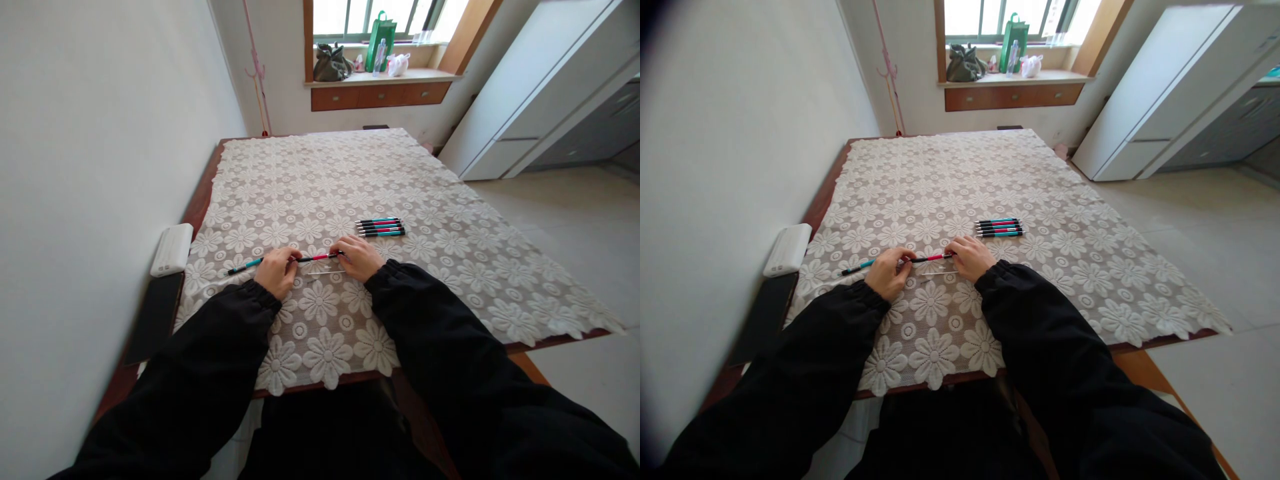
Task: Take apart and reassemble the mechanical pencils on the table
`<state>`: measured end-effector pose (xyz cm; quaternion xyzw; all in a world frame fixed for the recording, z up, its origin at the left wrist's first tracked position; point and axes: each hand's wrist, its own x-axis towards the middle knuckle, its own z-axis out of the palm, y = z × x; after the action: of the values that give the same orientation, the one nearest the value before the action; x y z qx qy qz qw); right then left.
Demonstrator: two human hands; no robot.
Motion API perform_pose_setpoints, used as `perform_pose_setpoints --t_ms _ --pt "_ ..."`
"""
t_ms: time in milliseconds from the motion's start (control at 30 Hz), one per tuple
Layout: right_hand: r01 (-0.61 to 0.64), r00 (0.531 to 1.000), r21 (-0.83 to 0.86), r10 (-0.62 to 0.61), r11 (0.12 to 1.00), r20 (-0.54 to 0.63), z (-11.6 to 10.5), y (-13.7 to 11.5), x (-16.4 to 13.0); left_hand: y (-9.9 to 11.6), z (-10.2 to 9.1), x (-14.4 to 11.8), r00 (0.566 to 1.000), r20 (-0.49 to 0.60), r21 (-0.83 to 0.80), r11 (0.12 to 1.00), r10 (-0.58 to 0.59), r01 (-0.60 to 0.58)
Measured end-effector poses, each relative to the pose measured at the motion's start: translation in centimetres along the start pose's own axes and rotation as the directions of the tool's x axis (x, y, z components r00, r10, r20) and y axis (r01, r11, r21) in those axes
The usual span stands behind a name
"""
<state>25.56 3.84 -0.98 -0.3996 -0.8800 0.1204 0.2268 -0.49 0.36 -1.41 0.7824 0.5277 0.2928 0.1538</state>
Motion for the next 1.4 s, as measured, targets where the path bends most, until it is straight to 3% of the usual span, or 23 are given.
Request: perform_pose_setpoints --t_ms 200,367,500,667,800,1067,1400 --pt "0.035 0.997 0.097 -0.027 0.995 -0.078 0.3 0.2 0.0 0.3 -0.1 0.1 0.997 -0.059 -0.111 0.993 -0.055 0.048" --pt "-0.007 0.983 0.238 0.05 0.971 -0.175 0.6 0.3 0.1 0.3 -0.2 0.2 0.988 -0.108 -0.261 0.962 -0.109 0.078" --pt "-0.052 0.98 0.336 0.114 0.94 -0.166 0.7 0.2 0.0 0.2 -0.1 0.3 0.982 -0.122 -0.386 0.918 -0.144 0.086" --pt "-0.138 0.958 0.575 0.257 0.807 -0.13 0.9 0.2 0.1 0.0 0.1 0.3 0.971 -0.143 -0.491 0.866 -0.19 0.097" --pt "-0.132 0.958 0.699 0.272 0.703 -0.093 0.8 0.3 0.4 -0.6 0.5 0.3 0.958 -0.147 -0.561 0.818 -0.247 0.125" --pt "-0.156 0.962 0.604 0.258 0.781 -0.085 0.1 0.1 0.1 -1.2 0.6 0.2 0.94 -0.092 -0.699 0.694 -0.329 0.175" --pt "-0.126 0.979 0.529 0.191 0.839 -0.071 0.6 0.5 0.2 -0.8 0.1 0.4 0.914 -0.112 -0.736 0.651 -0.39 0.188"
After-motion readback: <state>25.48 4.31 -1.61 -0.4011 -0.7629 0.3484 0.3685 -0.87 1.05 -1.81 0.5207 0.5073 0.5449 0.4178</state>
